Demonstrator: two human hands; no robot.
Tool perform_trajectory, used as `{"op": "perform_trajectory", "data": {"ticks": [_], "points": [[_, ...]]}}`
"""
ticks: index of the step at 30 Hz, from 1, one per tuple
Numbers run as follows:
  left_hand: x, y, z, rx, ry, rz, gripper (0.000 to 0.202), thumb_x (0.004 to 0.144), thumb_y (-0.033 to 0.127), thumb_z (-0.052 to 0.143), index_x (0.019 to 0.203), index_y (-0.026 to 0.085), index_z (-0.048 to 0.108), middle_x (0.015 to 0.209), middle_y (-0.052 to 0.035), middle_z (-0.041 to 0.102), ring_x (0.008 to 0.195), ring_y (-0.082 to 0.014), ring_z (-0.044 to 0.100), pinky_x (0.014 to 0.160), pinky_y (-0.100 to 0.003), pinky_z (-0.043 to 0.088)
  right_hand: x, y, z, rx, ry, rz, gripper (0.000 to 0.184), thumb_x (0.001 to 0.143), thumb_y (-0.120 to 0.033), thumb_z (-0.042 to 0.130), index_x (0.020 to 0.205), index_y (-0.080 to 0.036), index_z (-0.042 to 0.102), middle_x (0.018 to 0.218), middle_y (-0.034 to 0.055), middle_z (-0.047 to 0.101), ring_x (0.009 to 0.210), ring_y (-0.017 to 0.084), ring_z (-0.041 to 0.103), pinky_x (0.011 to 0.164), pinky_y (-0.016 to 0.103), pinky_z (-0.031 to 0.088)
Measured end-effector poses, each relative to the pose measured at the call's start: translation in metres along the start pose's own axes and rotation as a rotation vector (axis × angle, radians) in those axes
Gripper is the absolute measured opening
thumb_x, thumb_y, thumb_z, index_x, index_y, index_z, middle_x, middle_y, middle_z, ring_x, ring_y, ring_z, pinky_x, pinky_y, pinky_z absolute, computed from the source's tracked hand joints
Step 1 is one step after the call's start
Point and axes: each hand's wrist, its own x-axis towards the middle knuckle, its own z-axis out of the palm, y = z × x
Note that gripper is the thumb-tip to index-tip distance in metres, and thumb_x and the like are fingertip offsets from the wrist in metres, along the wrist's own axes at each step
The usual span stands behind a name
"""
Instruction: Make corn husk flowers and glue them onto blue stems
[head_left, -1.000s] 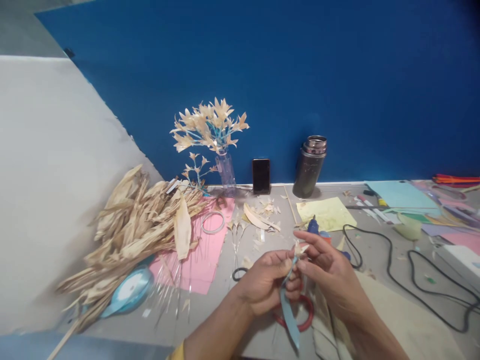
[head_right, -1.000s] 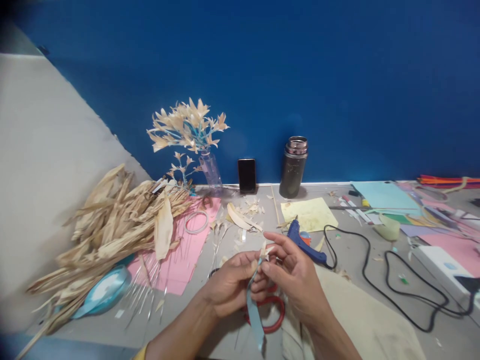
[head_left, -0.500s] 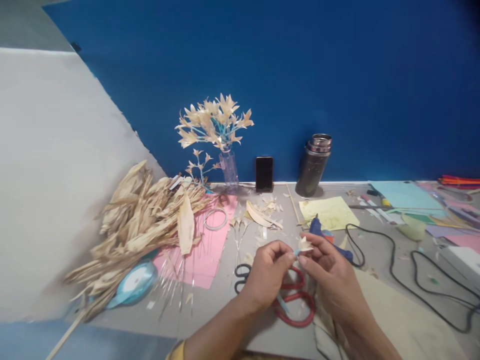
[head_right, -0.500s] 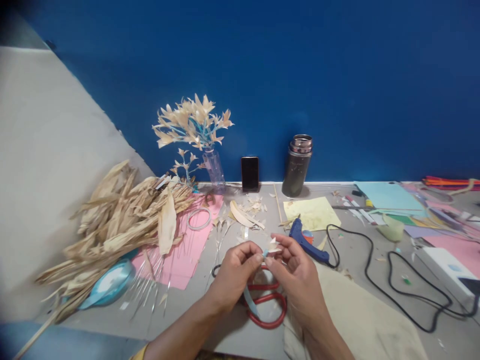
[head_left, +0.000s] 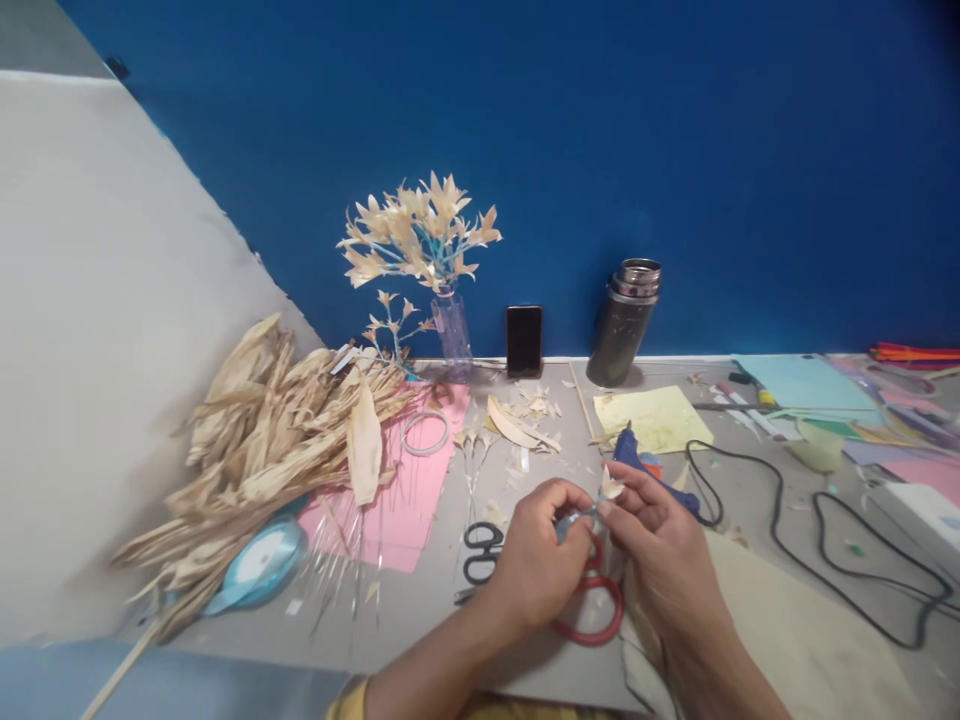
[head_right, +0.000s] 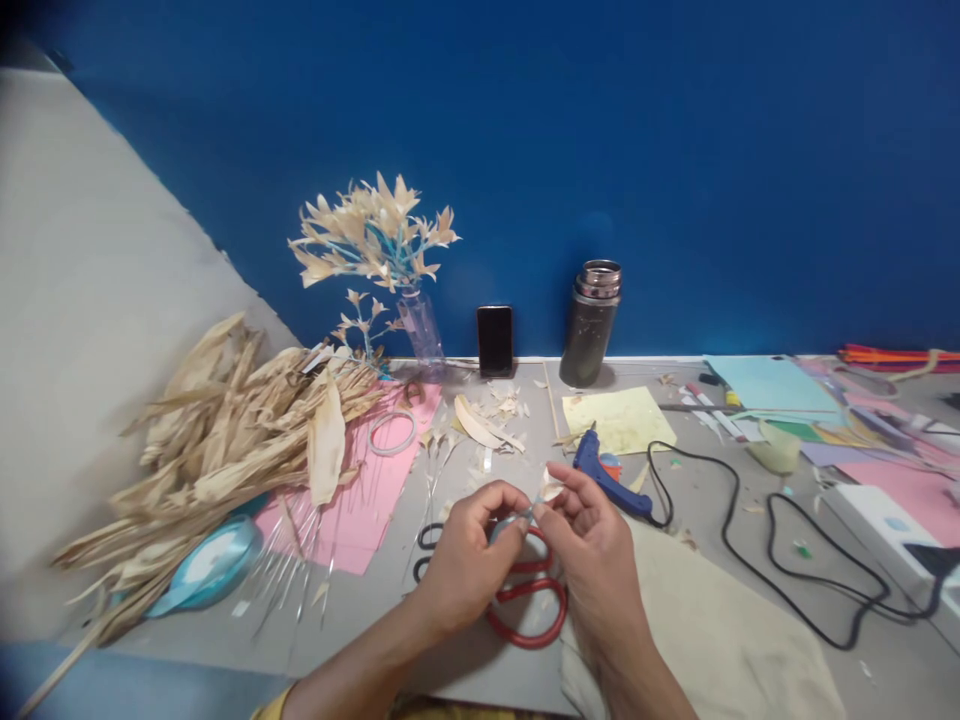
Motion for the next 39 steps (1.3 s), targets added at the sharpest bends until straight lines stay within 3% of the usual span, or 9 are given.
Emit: {"op": "perform_trajectory", "data": {"ticks": [2,7,14,20,23,26,31,35,39], "points": [[0.001,0.000,0.000,-0.119,-0.029,-0.111,0.003,0.073,0.015,0.065,0.075,0.017,0.063,0.069,0.0001,0.061,0.064,-0.0135,0.051,0.062,-0.024,0.039,0.000,-0.002,0.001,0.032,0.012,0.003,0.053,0.063,-0.032,0.089,0.109,-0.020,0.066,0.068,-0.0054,0.060,0.059,0.012,0.056,0.055,0.022,0.046],[0.003,-0.001,-0.003,-0.424,-0.103,-0.298,0.022,0.068,0.030,0.076,0.072,0.018,0.058,0.052,0.0063,0.048,0.044,-0.0069,0.036,0.046,-0.021,0.028,0.003,-0.004,0.000,0.052,0.024,-0.017,0.053,0.064,-0.029,0.088,0.111,-0.019,0.066,0.068,-0.0047,0.062,0.060,0.012,0.057,0.056,0.021,0.047],[0.005,-0.001,0.000,-0.429,-0.047,-0.337,0.033,0.060,0.037,0.083,0.067,0.016,0.058,0.052,0.0060,0.050,0.042,-0.0054,0.038,0.043,-0.020,0.027,0.003,-0.003,0.005,0.069,0.077,-0.058,0.054,0.059,-0.026,0.089,0.107,-0.017,0.066,0.064,-0.0070,0.060,0.057,0.009,0.055,0.053,0.018,0.045],[0.008,-0.004,0.001,-0.296,-0.021,-0.290,0.020,0.067,0.031,0.074,0.068,0.016,0.061,0.055,0.0051,0.051,0.045,-0.0055,0.036,0.045,-0.019,0.028,0.005,-0.004,0.002,-0.025,0.071,-0.080,0.055,0.063,-0.035,0.086,0.111,-0.019,0.064,0.071,-0.0037,0.067,0.065,0.012,0.061,0.060,0.022,0.049],[0.012,-0.009,-0.006,-0.252,-0.009,-0.263,0.017,0.069,0.029,0.071,0.070,0.016,0.061,0.059,0.0036,0.053,0.050,-0.0074,0.041,0.047,-0.020,0.030,0.013,-0.010,-0.022,-0.327,0.014,-0.114,0.051,0.068,-0.045,0.080,0.110,-0.019,0.068,0.088,0.0053,0.074,0.082,0.022,0.068,0.072,0.031,0.053],[0.019,-0.014,-0.018,-0.202,0.004,-0.241,0.013,0.069,0.027,0.067,0.070,0.016,0.061,0.056,0.0055,0.048,0.049,-0.0070,0.036,0.047,-0.020,0.028,0.032,-0.016,-0.054,-0.832,0.056,-0.243,0.036,0.077,-0.051,0.066,0.096,-0.021,0.074,0.087,0.0083,0.076,0.077,0.027,0.067,0.070,0.039,0.052],[0.036,-0.016,-0.037,-0.095,0.013,-0.177,0.012,0.069,0.027,0.063,0.069,0.015,0.060,0.055,0.0067,0.044,0.048,-0.0056,0.030,0.045,-0.020,0.021,0.065,-0.017,-0.086,-1.512,-0.140,-0.532,0.036,0.083,-0.024,0.053,0.113,-0.015,0.071,0.112,0.0156,0.072,0.104,0.036,0.062,0.089,0.048,0.048],[0.050,-0.016,-0.048,-0.126,-0.008,-0.181,0.016,0.068,0.031,0.064,0.072,0.016,0.058,0.051,0.0090,0.039,0.044,-0.0048,0.026,0.043,-0.021,0.017,0.074,-0.012,-0.086,-1.761,-0.271,-0.473,0.040,0.082,-0.011,0.053,0.119,-0.013,0.069,0.116,0.0162,0.069,0.107,0.034,0.060,0.090,0.044,0.048],[0.062,-0.015,-0.052,-0.218,-0.079,-0.219,0.023,0.068,0.036,0.067,0.071,0.019,0.053,0.046,0.0121,0.031,0.041,-0.0043,0.019,0.042,-0.021,0.013,0.077,-0.010,-0.082,-1.833,-0.217,-0.468,0.042,0.084,-0.013,0.057,0.125,-0.011,0.066,0.116,0.0177,0.067,0.106,0.035,0.058,0.090,0.044,0.047]]}}
